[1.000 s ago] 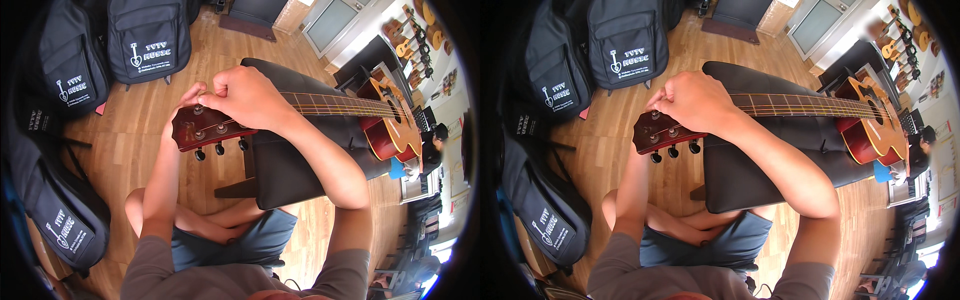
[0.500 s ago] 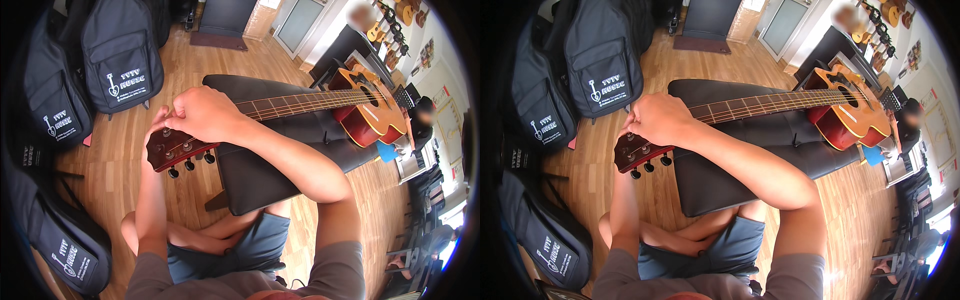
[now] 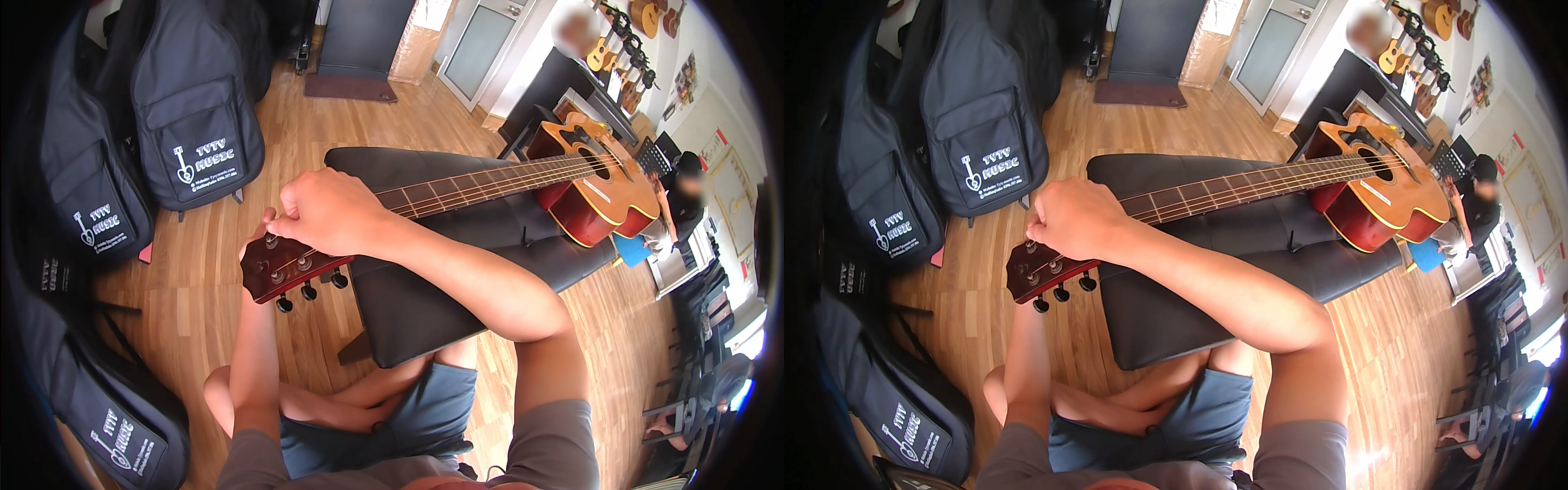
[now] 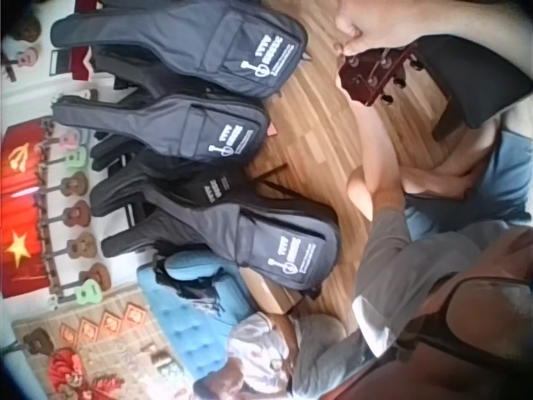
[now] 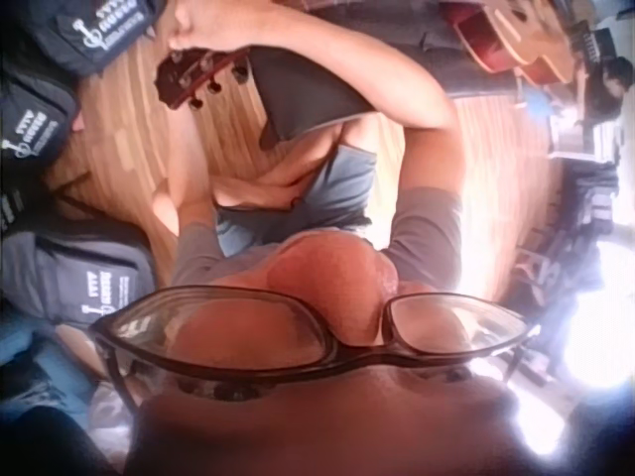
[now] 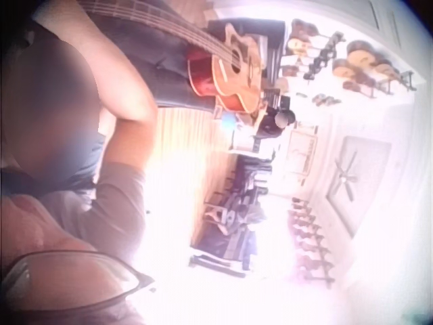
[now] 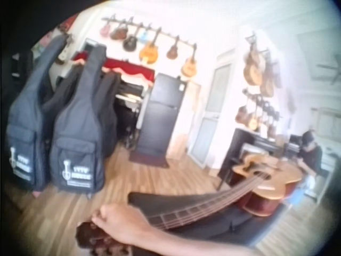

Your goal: The person sits on a bench and tunes an acoustic guitar by turning the tuning pegs on the headstock. They repeatedly pluck the strings to check the pitch and make fine adjustments to the tuning pegs.

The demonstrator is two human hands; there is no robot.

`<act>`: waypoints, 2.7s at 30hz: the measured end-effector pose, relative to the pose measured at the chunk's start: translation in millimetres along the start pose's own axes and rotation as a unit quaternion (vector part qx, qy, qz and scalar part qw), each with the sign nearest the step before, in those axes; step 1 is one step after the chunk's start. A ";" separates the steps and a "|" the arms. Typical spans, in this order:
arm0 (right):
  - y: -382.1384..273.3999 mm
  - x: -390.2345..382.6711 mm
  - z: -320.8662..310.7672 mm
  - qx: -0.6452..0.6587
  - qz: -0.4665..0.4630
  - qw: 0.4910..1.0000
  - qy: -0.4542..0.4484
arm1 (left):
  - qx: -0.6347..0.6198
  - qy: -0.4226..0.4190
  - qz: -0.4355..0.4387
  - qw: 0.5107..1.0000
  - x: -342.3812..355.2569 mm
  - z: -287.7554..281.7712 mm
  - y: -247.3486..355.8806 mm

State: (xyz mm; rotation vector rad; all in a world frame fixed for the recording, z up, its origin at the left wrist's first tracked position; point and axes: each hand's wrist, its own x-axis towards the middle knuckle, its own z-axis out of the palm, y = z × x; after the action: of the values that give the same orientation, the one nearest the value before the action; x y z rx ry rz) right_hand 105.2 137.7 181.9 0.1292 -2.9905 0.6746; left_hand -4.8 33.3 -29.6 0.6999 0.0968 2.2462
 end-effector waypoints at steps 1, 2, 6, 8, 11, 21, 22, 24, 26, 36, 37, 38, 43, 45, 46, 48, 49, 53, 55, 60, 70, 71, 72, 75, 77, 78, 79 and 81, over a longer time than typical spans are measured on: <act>0.1 -0.4 0.6 0.000 0.003 1.000 -0.002 | 0.001 0.002 -0.003 1.000 -0.5 2.3 -1.4; 0.3 -0.5 1.2 0.001 0.005 1.000 -0.005 | 0.006 0.002 -0.007 1.000 -0.2 4.5 -2.3; 1.6 1.4 2.6 -0.004 0.006 1.000 -0.003 | 0.025 0.002 -0.014 1.000 2.7 11.4 -0.1; 2.4 1.3 3.7 -0.005 0.004 1.000 -0.006 | 0.037 0.000 -0.011 0.999 3.8 14.6 1.7; 3.0 0.4 3.4 0.012 -0.008 1.000 0.003 | 0.057 -0.005 -0.001 0.998 5.3 19.5 5.7; 0.6 0.7 3.4 -0.007 0.005 1.000 0.002 | 0.063 0.003 0.002 0.998 -0.4 20.3 8.6; 1.9 0.9 4.7 -0.003 0.001 1.000 0.005 | 0.054 0.008 -0.004 0.999 -0.6 18.2 7.0; 2.2 1.7 4.0 -0.004 -0.005 1.000 0.007 | 0.038 0.014 -0.012 0.999 -0.2 14.8 2.4; 2.5 0.2 3.0 -0.010 -0.005 1.000 0.004 | 0.037 0.016 -0.022 0.999 1.8 15.2 -2.5; 0.9 -0.3 1.8 -0.015 0.015 1.000 -0.012 | 0.074 0.035 -0.031 0.996 1.8 20.2 1.1; 1.7 0.4 2.8 -0.017 0.011 1.000 -0.012 | 0.079 0.040 -0.031 0.996 0.4 20.5 2.1; 1.9 1.0 3.4 -0.020 0.007 1.000 -0.013 | 0.084 0.043 -0.029 0.995 -0.8 20.6 3.6; 1.3 -0.5 2.2 -0.010 -0.002 1.000 0.001 | 0.114 0.064 -0.023 0.991 -2.0 19.7 8.4; 0.9 -0.1 1.4 -0.012 0.000 1.000 0.006 | 0.127 0.071 -0.021 0.989 -1.0 18.8 10.0; 1.1 0.0 1.1 -0.012 0.002 1.000 0.005 | 0.134 0.077 -0.019 0.988 -2.4 18.4 11.2; 1.5 0.0 1.7 -0.008 0.002 1.000 0.005 | 0.147 0.087 -0.015 0.985 -3.4 17.5 13.5; 1.8 0.6 2.6 -0.004 -0.001 1.000 0.006 | 0.154 0.091 -0.013 0.984 -3.8 17.3 15.8; 0.0 -0.6 1.5 -0.002 0.004 1.000 0.005 | 0.166 0.098 -0.013 0.981 -4.2 24.0 18.1; 1.5 0.1 2.7 -0.010 -0.002 1.000 0.007 | 0.163 0.087 -0.022 0.982 -3.2 36.5 18.7; 3.9 -1.0 4.8 -0.008 -0.001 1.000 0.006 | 0.180 0.060 -0.035 0.981 -0.9 37.8 22.5; 2.3 1.2 2.1 -0.008 0.000 1.000 0.001 | 0.013 0.008 0.008 1.000 -1.2 -1.2 3.4; 2.5 1.2 1.7 -0.012 0.001 1.000 -0.002 | 0.023 0.013 0.002 1.000 -1.8 4.5 2.9; 3.5 0.8 2.2 -0.012 0.003 1.000 -0.003 | 0.029 0.016 -0.003 0.999 -2.6 7.7 1.7; 4.1 1.4 3.3 -0.012 0.002 1.000 -0.002 | 0.042 0.019 -0.011 0.999 -1.4 15.4 2.0; 4.5 1.4 3.5 -0.012 0.000 1.000 0.003 | 0.052 0.025 -0.015 0.998 -2.4 18.6 2.5; 4.1 1.3 2.9 -0.012 0.003 1.000 0.000 | 0.056 0.027 -0.017 0.998 -2.1 19.2 2.0; 2.8 1.5 2.8 -0.010 0.005 1.000 -0.004 | 0.059 0.028 -0.018 0.998 -2.2 20.1 2.6; 1.4 1.7 4.1 -0.008 0.006 1.000 -0.009 | 0.068 0.035 -0.020 0.997 -4.8 21.1 4.4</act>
State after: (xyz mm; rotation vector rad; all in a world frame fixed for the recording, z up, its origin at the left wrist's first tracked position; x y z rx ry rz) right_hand 103.1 137.1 177.7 0.1165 -3.0149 0.6554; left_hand 5.8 23.8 -12.7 0.6847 0.2984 2.2418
